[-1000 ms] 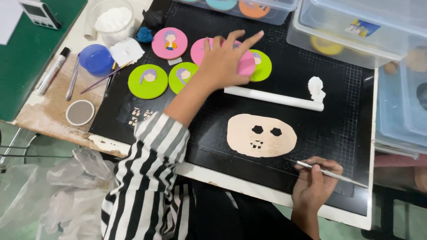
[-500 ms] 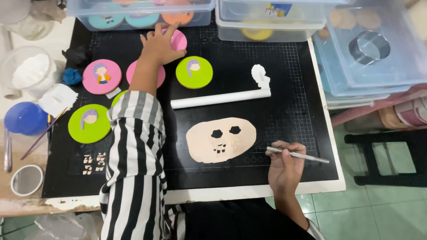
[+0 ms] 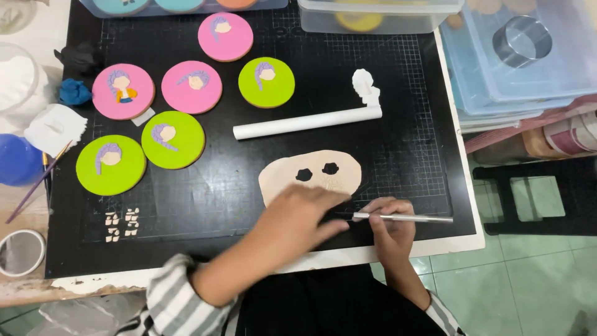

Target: Tracing intricate details onto a piece of clay using a stylus and organizing finished clay discs on a workspace.

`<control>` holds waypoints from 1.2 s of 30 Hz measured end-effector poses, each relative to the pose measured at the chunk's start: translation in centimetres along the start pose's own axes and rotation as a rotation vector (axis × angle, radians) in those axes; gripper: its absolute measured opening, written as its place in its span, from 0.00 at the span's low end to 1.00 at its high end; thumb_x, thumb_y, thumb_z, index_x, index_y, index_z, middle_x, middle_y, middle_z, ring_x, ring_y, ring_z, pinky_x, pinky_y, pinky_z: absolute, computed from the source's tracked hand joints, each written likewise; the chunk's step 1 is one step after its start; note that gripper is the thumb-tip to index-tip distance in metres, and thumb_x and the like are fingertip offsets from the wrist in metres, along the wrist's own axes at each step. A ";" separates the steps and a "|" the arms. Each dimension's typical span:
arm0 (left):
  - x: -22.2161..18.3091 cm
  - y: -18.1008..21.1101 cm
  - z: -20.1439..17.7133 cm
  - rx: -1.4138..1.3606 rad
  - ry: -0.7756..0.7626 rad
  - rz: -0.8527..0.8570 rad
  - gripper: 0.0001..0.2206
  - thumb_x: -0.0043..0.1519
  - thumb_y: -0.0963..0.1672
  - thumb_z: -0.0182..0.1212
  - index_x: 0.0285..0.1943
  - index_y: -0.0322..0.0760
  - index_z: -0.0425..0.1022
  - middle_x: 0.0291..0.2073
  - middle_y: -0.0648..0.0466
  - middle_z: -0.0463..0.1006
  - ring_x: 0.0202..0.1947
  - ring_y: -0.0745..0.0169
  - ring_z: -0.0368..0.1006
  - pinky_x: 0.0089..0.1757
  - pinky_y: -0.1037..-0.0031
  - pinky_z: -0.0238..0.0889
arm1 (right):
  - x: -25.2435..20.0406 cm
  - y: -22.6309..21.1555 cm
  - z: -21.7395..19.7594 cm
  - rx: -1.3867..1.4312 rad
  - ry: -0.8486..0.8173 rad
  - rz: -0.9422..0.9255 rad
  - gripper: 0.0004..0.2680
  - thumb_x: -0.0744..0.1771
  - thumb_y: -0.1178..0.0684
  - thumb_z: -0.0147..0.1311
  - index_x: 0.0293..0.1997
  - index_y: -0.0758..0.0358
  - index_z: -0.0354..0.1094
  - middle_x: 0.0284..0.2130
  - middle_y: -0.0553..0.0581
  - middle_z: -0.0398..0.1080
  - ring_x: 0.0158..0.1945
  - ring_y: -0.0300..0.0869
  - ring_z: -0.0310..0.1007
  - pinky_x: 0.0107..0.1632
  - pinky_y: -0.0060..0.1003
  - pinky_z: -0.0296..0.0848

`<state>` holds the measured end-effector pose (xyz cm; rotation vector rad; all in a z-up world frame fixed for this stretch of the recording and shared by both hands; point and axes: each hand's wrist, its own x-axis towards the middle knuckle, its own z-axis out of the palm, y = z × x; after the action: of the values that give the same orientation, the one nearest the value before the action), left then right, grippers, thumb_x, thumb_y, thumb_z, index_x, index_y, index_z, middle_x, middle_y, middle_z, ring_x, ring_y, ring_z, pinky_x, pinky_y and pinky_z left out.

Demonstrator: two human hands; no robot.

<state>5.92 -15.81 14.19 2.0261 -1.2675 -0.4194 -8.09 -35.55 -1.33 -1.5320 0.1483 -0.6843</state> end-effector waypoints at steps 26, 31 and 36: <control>-7.8 -6.5 8.9 0.034 0.534 0.357 0.22 0.71 0.50 0.45 0.21 0.42 0.67 0.16 0.60 0.67 0.20 0.64 0.61 0.34 0.69 0.51 | 5.2 -1.6 1.5 -0.090 0.050 0.176 0.08 0.69 0.62 0.51 0.46 0.58 0.54 0.36 0.63 0.73 0.34 0.44 0.78 0.47 0.35 0.80; -7.6 -6.4 8.9 -0.001 0.571 0.350 0.23 0.71 0.50 0.45 0.21 0.44 0.70 0.15 0.62 0.68 0.19 0.67 0.62 0.33 0.71 0.51 | 5.2 -1.3 1.8 -0.156 0.006 0.190 0.07 0.69 0.62 0.52 0.45 0.59 0.54 0.36 0.61 0.73 0.35 0.43 0.78 0.47 0.34 0.79; -7.7 -6.5 8.8 -0.001 0.563 0.371 0.21 0.71 0.49 0.45 0.23 0.43 0.72 0.15 0.61 0.68 0.20 0.65 0.62 0.34 0.69 0.52 | 5.3 -1.4 1.8 -0.153 -0.025 0.171 0.07 0.69 0.62 0.51 0.45 0.59 0.54 0.37 0.62 0.74 0.36 0.43 0.79 0.48 0.34 0.79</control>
<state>1.27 -10.69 2.74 1.6810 -1.2298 0.3074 -3.34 -36.51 1.80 -1.6520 0.3149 -0.5269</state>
